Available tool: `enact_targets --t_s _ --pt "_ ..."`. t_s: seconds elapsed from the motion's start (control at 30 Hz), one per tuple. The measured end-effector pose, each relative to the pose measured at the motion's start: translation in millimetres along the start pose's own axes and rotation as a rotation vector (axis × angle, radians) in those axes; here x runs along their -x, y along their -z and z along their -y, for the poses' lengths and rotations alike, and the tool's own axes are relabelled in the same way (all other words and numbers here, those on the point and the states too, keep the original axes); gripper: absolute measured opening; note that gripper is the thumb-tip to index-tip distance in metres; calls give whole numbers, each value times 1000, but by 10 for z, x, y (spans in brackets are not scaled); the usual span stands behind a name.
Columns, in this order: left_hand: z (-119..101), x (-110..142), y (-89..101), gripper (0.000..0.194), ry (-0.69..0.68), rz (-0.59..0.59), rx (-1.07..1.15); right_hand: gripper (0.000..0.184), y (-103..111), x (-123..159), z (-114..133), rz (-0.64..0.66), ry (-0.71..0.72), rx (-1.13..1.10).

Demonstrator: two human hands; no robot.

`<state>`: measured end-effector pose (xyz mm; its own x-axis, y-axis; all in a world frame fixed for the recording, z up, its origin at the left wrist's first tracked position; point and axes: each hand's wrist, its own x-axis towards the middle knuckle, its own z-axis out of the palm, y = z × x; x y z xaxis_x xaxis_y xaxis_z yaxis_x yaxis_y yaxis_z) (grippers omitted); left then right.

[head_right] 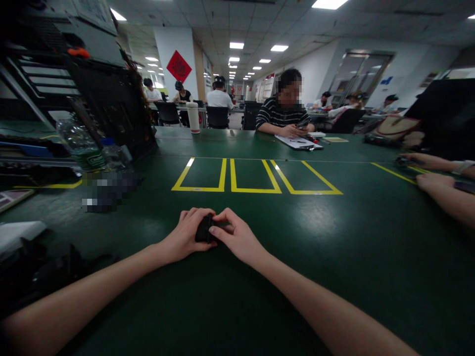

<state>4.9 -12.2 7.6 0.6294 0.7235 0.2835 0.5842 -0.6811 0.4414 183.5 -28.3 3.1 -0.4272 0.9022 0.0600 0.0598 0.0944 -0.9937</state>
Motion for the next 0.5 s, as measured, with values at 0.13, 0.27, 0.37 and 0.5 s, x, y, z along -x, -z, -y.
enact_targets --t_s 0.13,0.27,0.37,0.5 --pt "-28 -2 26 51 7 19 13 20 17 -24 4 -15 -33 49" --pt "-19 -9 11 51 10 5 10 22 23 -3 28 44 -29 32" --pt "5 -11 -19 51 0 -6 7 26 15 16 31 59 2 -30" --pt "48 -18 -74 55 -6 -58 -24 14 9 -4 -2 23 5 -31"
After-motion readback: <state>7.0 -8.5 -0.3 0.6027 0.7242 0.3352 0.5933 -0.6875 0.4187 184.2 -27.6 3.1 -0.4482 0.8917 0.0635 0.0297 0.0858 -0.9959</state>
